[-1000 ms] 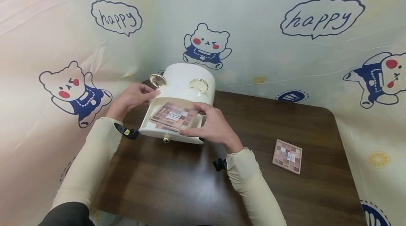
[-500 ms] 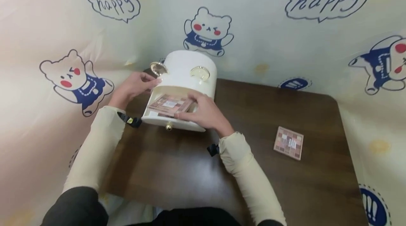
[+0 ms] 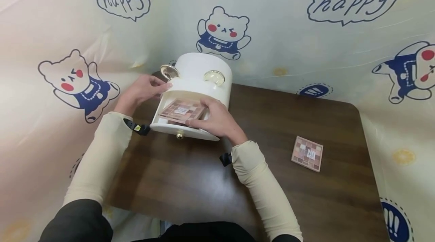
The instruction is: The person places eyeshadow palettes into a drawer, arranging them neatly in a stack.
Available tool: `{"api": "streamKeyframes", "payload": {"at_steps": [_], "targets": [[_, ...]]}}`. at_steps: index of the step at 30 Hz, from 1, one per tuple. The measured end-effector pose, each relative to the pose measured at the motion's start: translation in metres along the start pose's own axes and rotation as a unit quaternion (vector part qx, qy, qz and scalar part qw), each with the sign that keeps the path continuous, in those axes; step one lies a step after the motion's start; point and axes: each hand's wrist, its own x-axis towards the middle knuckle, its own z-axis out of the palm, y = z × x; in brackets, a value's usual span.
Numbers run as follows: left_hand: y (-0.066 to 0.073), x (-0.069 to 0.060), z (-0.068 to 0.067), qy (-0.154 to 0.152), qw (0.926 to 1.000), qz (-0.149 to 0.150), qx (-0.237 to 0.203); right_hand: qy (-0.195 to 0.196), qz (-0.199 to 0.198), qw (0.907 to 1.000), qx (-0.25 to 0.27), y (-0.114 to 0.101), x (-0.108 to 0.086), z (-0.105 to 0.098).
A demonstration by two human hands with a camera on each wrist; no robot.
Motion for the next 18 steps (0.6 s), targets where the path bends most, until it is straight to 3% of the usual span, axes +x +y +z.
{"api": "streamKeyframes", "payload": {"at_steps": [6, 18], "targets": [[-0.0013, 0.0004, 0.0003, -0.003, 1.0, -0.007, 0.005, -0.008, 0.002, 0.9999, -0.008, 0.0003, -0.0005, 0.0009], [-0.0015, 0.0012, -0.0013, 0.003, 1.0, -0.002, -0.009, -0.003, -0.015, 0.9969, -0.077, -0.0022, -0.0015, 0.002]]}}
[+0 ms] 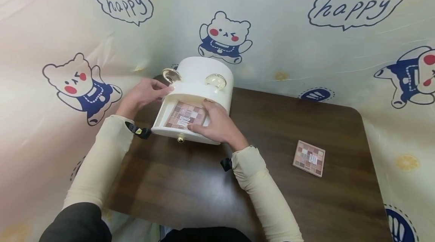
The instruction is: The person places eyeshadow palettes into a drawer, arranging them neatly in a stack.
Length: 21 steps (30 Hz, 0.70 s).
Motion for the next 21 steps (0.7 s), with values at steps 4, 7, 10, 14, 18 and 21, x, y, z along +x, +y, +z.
{"api": "streamKeyframes", "payload": {"at_steps": [4, 7, 10, 14, 18, 21], "targets": [[0.0, 0.001, 0.004, 0.001, 1.0, -0.001, -0.006, 0.007, 0.003, 1.0, 0.002, 0.002, -0.007, -0.003], [0.002, 0.002, 0.002, 0.005, 1.0, -0.002, 0.001, 0.021, 0.002, 0.9995, 0.023, 0.003, -0.011, -0.007], [0.008, 0.005, -0.004, 0.007, 0.9999, -0.002, 0.015, 0.042, -0.01, 0.998, 0.046, 0.003, -0.013, -0.014], [0.01, 0.006, -0.006, 0.011, 0.9997, 0.009, 0.019, 0.075, -0.024, 0.9951, 0.059, 0.007, -0.02, -0.02], [0.004, 0.005, -0.003, 0.014, 0.9997, 0.01, 0.017, 0.094, -0.001, 0.9928, 0.074, 0.014, -0.033, -0.021], [0.0, 0.003, 0.0, 0.006, 0.9998, 0.006, 0.017, 0.107, 0.032, 0.9899, 0.088, 0.021, -0.043, -0.02]]}}
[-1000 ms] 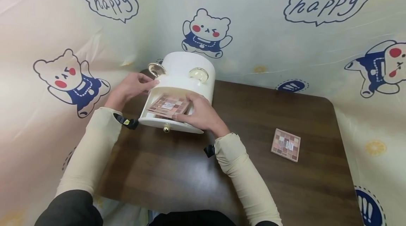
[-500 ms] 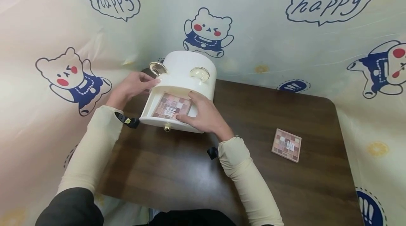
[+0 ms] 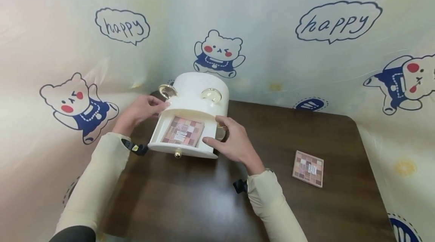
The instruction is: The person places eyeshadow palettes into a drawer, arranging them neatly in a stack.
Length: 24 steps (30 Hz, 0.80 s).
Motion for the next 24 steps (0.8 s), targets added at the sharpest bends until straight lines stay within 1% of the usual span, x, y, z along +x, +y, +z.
{"api": "streamKeyframes", "payload": {"at_steps": [3, 6, 8, 11, 15, 17, 20, 24], "targets": [[-0.009, -0.006, 0.005, -0.003, 0.9999, -0.004, -0.014, 0.014, 0.016, 0.9997, 0.009, 0.009, -0.011, 0.0], [-0.015, -0.009, 0.005, 0.003, 0.9997, -0.003, -0.022, 0.03, 0.017, 0.9993, 0.014, 0.018, -0.019, -0.003], [-0.019, -0.01, 0.005, 0.007, 0.9998, -0.001, -0.021, 0.04, 0.022, 0.9989, 0.01, 0.024, -0.024, -0.006], [-0.021, -0.011, 0.004, 0.004, 0.9999, -0.003, -0.015, 0.056, 0.038, 0.9977, 0.006, 0.034, -0.033, -0.013], [-0.017, -0.008, 0.004, 0.004, 0.9999, 0.001, -0.016, 0.085, 0.066, 0.9942, 0.002, 0.049, -0.043, -0.026], [-0.013, -0.005, 0.003, 0.006, 0.9998, 0.011, -0.018, 0.1, 0.074, 0.9922, 0.005, 0.056, -0.046, -0.033], [-0.008, 0.0, 0.003, 0.009, 0.9997, 0.019, -0.015, 0.115, 0.089, 0.9893, 0.008, 0.063, -0.051, -0.042], [-0.006, 0.002, 0.003, 0.002, 0.9999, 0.007, -0.013, 0.126, 0.11, 0.986, 0.004, 0.071, -0.06, -0.047]]}}
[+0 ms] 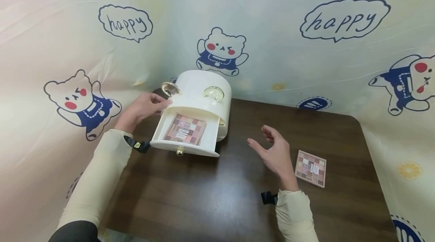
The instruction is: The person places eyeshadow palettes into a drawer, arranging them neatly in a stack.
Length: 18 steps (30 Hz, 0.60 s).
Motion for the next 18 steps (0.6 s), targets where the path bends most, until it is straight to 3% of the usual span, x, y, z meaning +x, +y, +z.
{"api": "streamKeyframes", "payload": {"at_steps": [12, 18], "targets": [[0.008, 0.003, 0.002, -0.001, 1.0, -0.004, 0.004, 0.052, 0.069, 0.9959, -0.025, 0.039, -0.02, -0.022], [0.003, -0.002, -0.002, -0.002, 0.9999, -0.013, 0.01, 0.069, 0.098, 0.9927, -0.019, 0.053, -0.026, -0.028]]}}
